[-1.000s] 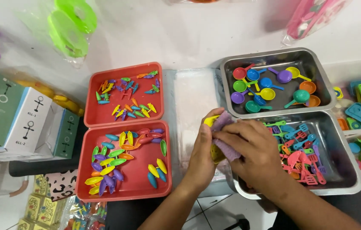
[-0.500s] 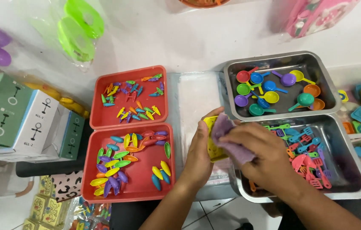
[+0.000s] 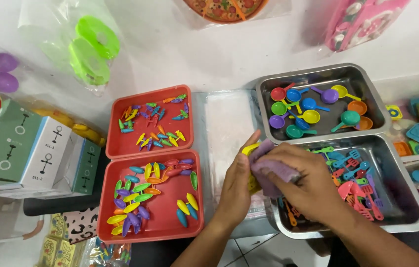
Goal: The person wipes various small plastic toys, including a yellow toy, a blue cup, and an orange fork, using a purple cloth. The cleaned items are placed into red trays or metal containers on the floor.
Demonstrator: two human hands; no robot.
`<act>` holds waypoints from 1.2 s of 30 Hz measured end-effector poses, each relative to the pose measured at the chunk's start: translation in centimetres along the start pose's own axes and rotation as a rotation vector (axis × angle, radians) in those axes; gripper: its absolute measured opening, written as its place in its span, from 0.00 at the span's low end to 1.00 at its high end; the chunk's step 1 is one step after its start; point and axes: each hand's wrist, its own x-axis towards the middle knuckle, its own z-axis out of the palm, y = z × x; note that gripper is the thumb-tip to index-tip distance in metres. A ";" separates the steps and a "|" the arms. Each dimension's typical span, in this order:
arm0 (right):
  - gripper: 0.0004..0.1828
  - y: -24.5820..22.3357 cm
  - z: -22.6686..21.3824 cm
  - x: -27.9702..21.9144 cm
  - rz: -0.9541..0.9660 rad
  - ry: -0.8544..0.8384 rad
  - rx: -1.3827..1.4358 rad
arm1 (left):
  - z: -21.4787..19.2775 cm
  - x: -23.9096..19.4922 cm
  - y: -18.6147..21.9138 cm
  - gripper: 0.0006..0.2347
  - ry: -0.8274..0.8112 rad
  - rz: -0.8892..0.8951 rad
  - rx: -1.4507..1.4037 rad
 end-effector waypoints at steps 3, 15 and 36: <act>0.17 -0.6 0.4 -0.3 -0.055 0.246 -0.101 | 0.3 0.1 -0.2 0.30 0.016 0.027 0.068; 0.29 -0.1 0.1 -0.3 -0.296 0.274 -0.527 | 0.6 0.0 -0.5 0.31 -0.034 0.028 -0.037; 0.23 1.3 0.8 -0.2 -0.190 0.090 -0.465 | 0.1 0.6 -0.9 0.31 0.145 -0.077 -0.042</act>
